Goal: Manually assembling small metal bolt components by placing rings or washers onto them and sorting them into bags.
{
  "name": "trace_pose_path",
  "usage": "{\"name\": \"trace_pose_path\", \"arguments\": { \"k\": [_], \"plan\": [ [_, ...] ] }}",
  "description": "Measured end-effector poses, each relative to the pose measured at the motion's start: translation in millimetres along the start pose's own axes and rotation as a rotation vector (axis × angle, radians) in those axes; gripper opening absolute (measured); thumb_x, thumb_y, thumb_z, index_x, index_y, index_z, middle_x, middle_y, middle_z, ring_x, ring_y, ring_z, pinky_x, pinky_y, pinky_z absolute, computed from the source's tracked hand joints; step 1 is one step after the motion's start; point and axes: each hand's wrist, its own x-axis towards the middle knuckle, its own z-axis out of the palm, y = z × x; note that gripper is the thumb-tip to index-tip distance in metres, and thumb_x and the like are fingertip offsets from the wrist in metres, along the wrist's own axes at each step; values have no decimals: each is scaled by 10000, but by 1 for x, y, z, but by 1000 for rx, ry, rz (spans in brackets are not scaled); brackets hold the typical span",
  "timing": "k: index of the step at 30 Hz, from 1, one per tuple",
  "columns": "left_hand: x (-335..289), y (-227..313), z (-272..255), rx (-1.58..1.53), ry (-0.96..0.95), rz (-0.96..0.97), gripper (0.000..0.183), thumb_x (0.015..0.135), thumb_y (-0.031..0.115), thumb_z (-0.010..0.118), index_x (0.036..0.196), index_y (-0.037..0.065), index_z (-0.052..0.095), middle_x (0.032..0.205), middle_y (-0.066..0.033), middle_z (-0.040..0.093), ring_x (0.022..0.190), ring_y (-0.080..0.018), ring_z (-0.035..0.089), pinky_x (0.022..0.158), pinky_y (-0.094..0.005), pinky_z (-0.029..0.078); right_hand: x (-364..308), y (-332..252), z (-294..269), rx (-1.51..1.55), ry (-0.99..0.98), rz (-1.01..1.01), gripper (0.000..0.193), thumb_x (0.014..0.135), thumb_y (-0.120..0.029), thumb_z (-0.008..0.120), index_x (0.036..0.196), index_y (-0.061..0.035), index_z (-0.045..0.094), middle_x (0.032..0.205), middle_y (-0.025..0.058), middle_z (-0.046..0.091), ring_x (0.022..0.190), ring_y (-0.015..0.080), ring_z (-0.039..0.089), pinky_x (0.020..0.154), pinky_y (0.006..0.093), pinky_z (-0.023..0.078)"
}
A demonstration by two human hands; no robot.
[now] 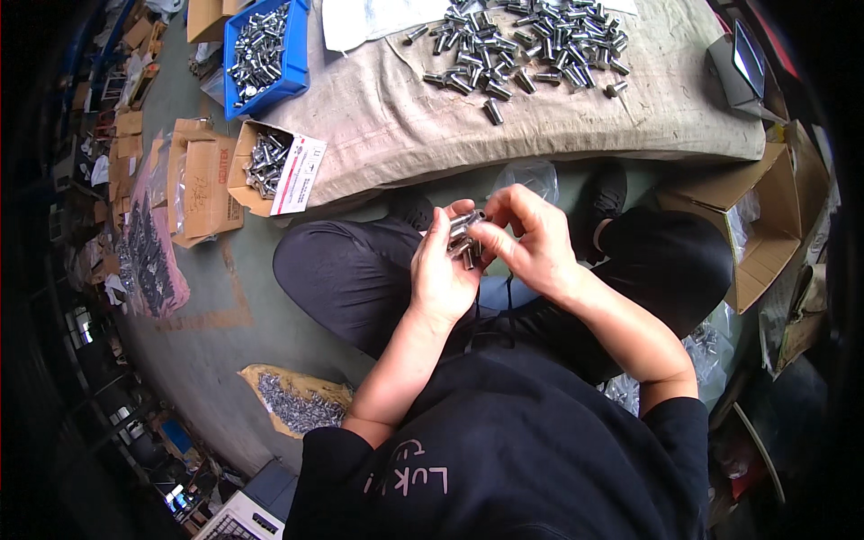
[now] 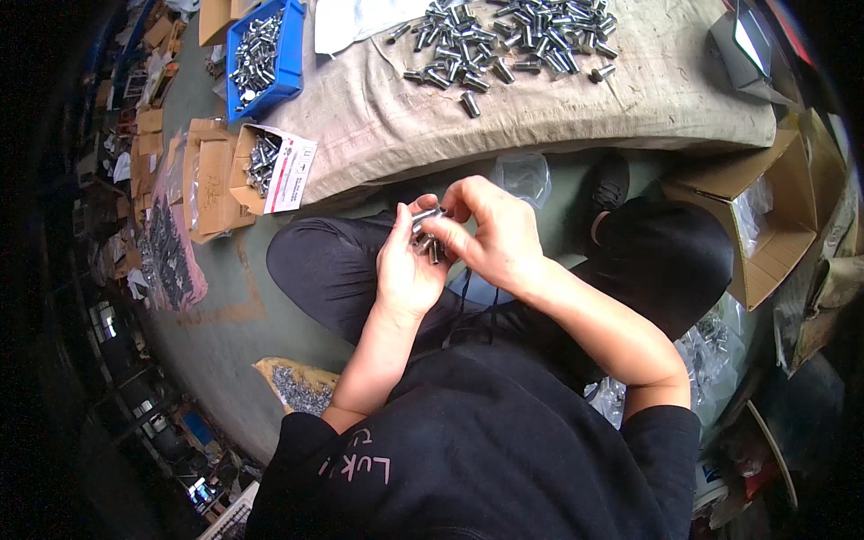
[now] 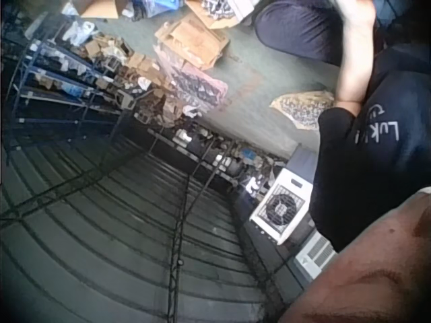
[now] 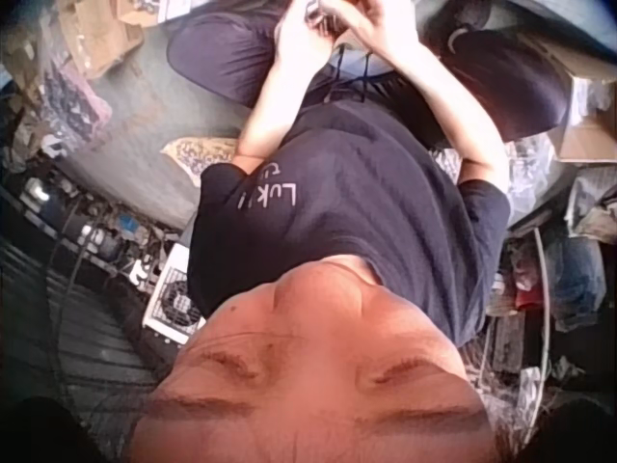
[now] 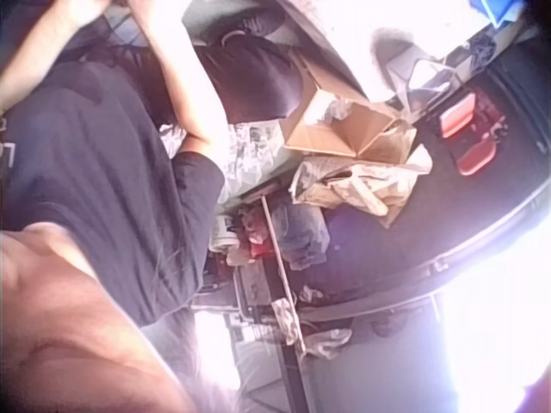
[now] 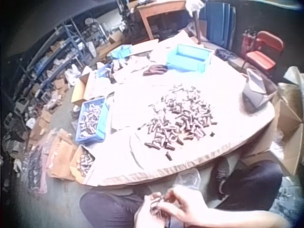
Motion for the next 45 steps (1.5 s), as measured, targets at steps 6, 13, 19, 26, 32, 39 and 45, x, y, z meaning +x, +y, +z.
{"name": "trace_pose_path", "arguments": {
  "k": [6,13,19,26,32,39,45],
  "plan": [
    [0,1,-9,102,-169,66,366,911,370,383,1044,53,508,851,-74,565,734,-163,545,555,-272,431,4,10,-5,94,-136,151,211,758,-216,655,785,-15,596,673,75,576,578,150,561,526,283,433],
    [-10,17,-5,25,-66,-4,344,903,354,418,969,33,522,776,-99,563,630,-163,545,453,-253,405,6,9,-12,623,-196,464,193,813,-180,609,860,7,612,661,29,591,544,72,526,482,191,409],
    [-17,25,-9,168,-118,93,230,851,228,552,969,31,540,777,-83,569,625,-129,537,416,-185,371,4,10,-8,917,-183,487,171,803,-114,610,925,5,611,730,52,606,593,93,557,519,190,436],
    [-20,25,-5,285,-131,166,233,810,119,606,1008,16,541,793,-69,579,618,-98,530,434,-172,374,-1,6,-3,791,-164,302,189,786,-7,598,974,17,590,821,55,604,695,96,559,621,208,466],
    [-20,25,-1,340,-117,215,247,802,44,595,1041,10,541,801,-66,580,616,-85,522,456,-169,378,-2,9,-2,816,-160,251,216,791,-16,600,1003,18,575,849,39,605,721,78,558,636,209,466],
    [-19,23,-5,424,-157,323,296,776,-17,603,1065,-1,542,832,-62,592,609,-55,482,469,-165,354,-3,5,-3,896,-151,362,217,778,1,601,992,24,581,804,73,601,701,123,570,645,243,478],
    [-21,21,0,591,-66,365,307,760,-7,630,1058,-7,556,795,-10,584,604,-35,472,489,-168,361,-1,12,-4,1074,-116,469,167,796,-65,586,929,34,571,737,55,575,635,148,555,596,269,482]
  ]
}}
